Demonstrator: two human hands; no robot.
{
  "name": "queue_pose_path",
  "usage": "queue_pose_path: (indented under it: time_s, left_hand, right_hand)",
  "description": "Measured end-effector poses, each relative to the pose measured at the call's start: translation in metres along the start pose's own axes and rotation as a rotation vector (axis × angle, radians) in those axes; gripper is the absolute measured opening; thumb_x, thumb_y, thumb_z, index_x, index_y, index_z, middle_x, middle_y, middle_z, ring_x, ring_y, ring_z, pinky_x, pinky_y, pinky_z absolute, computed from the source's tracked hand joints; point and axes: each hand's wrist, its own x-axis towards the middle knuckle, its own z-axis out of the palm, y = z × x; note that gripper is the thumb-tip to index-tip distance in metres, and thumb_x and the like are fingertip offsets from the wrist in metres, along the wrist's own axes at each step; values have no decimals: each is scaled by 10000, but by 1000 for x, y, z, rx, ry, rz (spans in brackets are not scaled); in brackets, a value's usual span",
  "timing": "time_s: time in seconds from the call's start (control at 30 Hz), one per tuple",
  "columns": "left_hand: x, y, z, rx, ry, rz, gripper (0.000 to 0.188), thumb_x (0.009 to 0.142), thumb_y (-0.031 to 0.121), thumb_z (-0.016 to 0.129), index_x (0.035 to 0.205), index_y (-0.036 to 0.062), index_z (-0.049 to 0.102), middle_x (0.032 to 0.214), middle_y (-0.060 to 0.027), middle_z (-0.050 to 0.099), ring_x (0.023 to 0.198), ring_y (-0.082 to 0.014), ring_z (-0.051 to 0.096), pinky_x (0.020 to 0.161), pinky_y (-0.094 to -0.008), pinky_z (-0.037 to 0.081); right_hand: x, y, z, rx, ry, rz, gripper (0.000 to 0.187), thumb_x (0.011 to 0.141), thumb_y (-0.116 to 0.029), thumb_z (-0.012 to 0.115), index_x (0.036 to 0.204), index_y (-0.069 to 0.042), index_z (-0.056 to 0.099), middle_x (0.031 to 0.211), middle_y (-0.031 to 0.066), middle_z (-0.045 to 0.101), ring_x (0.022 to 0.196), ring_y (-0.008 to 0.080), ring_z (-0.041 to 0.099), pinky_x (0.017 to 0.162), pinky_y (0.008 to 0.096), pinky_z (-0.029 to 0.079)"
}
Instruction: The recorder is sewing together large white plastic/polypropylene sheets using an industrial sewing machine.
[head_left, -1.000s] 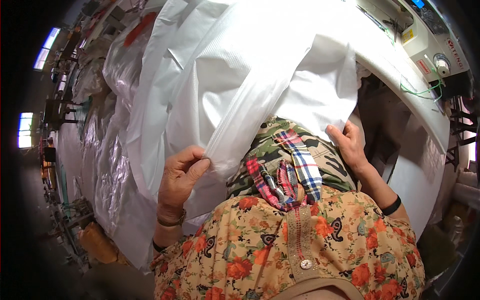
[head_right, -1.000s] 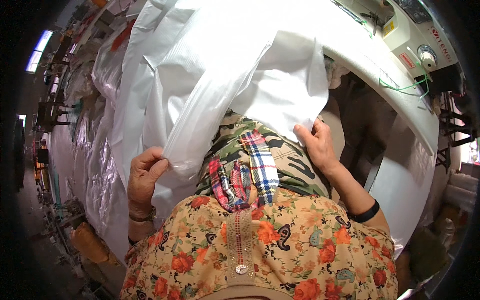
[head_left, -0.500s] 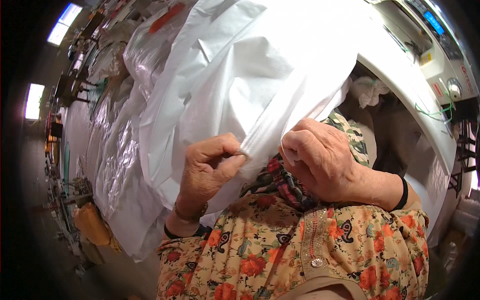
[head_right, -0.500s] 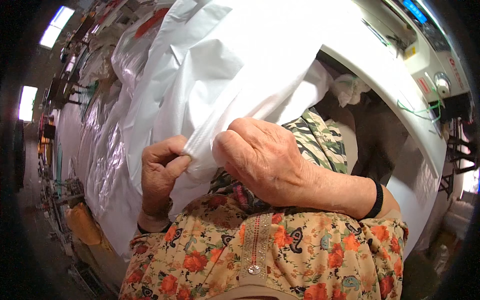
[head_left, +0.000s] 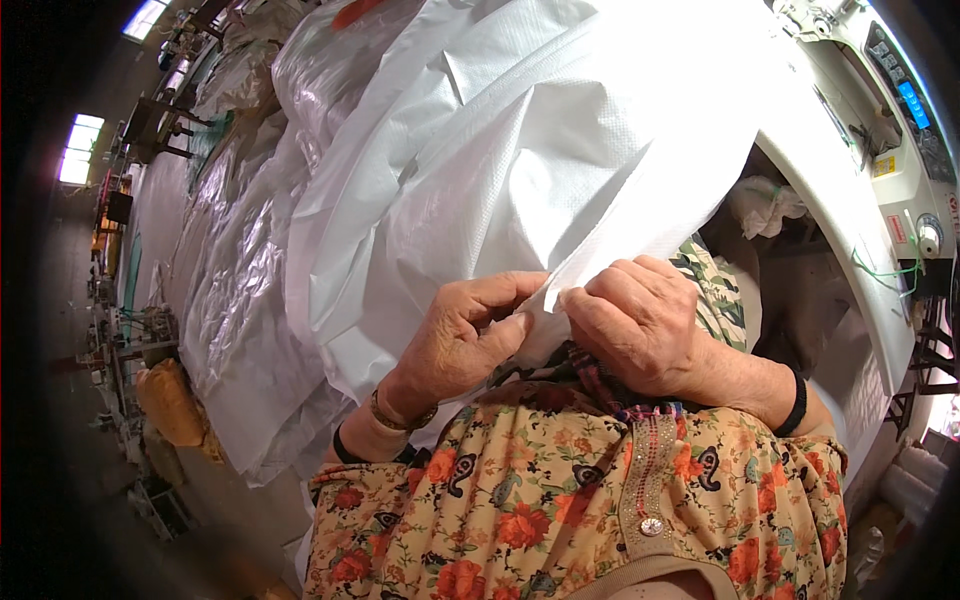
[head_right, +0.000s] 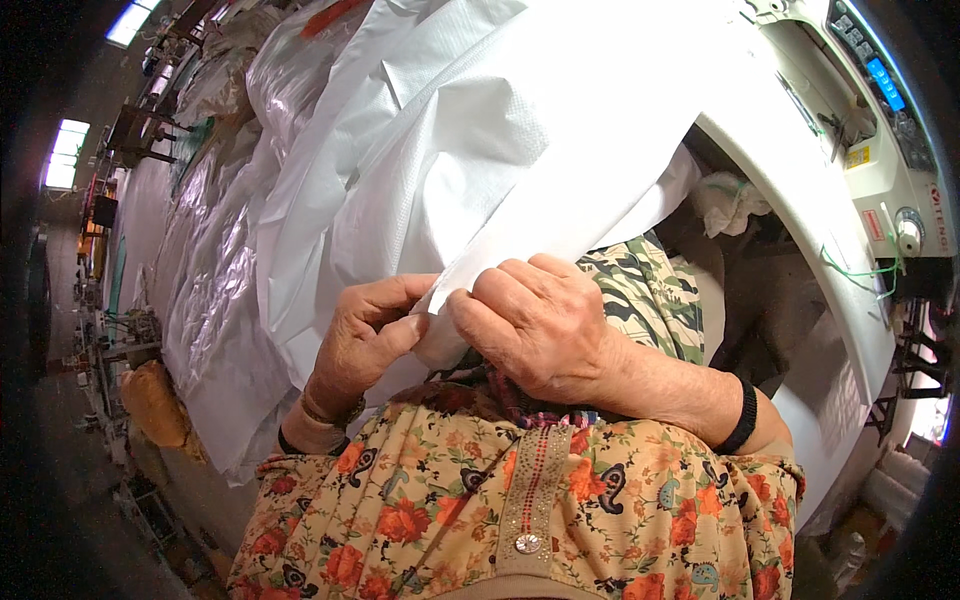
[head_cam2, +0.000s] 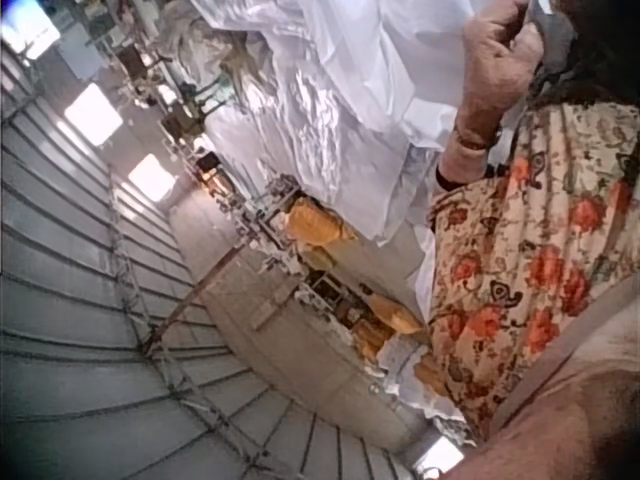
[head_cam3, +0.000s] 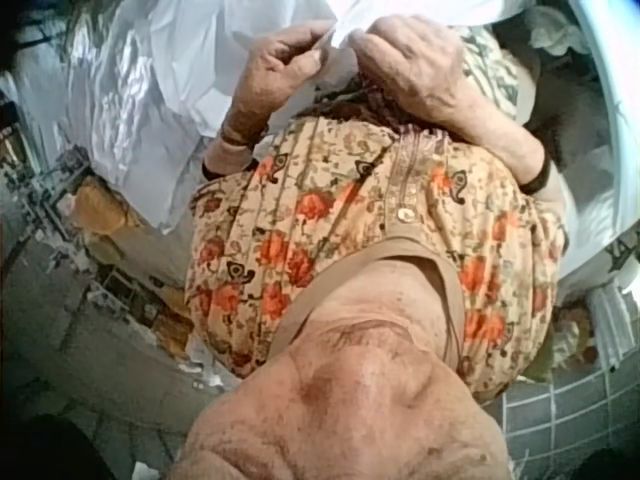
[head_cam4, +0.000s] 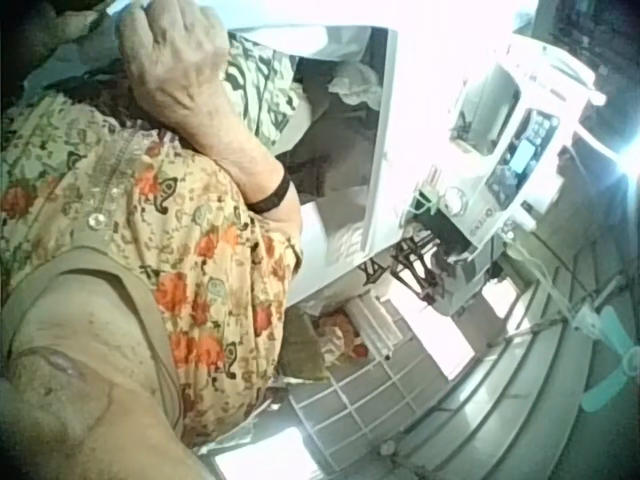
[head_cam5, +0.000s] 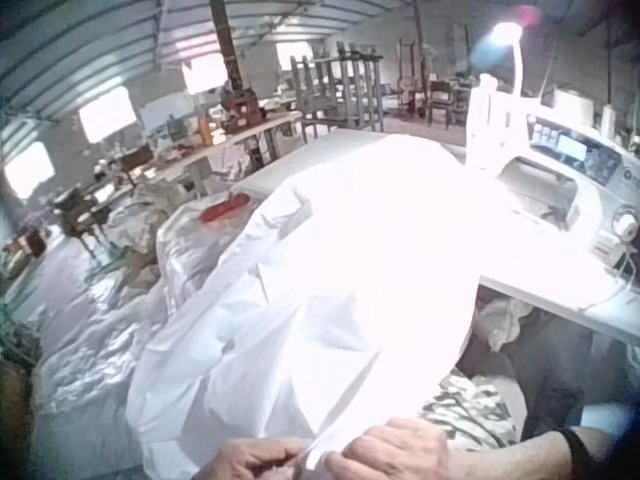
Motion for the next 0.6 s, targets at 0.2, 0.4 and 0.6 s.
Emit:
queue_pose_path:
  time_s: [0.2,0.4,0.6]
  left_hand:
    - [16,-2,13,-239,-4,123,175,954,58,538,1096,-18,606,937,-7,614,860,-58,555,760,-202,458]
    - [24,9,6,51,228,-43,102,946,80,611,866,18,627,727,59,557,654,1,453,567,-170,357]
    - [39,57,-35,593,431,307,23,874,-29,670,852,-22,665,737,50,585,681,-10,503,588,-172,392]
  right_hand:
    - [5,-4,-1,-35,1,-46,170,737,-131,608,877,-35,604,714,5,468,614,127,516,512,285,394]
    - [0,4,-9,90,-72,-102,248,815,-141,603,1005,18,613,869,75,582,789,206,599,723,330,484]
    - [-39,67,6,238,556,711,638,866,-243,707,1376,24,434,1380,211,452,1308,347,397,1091,456,313]
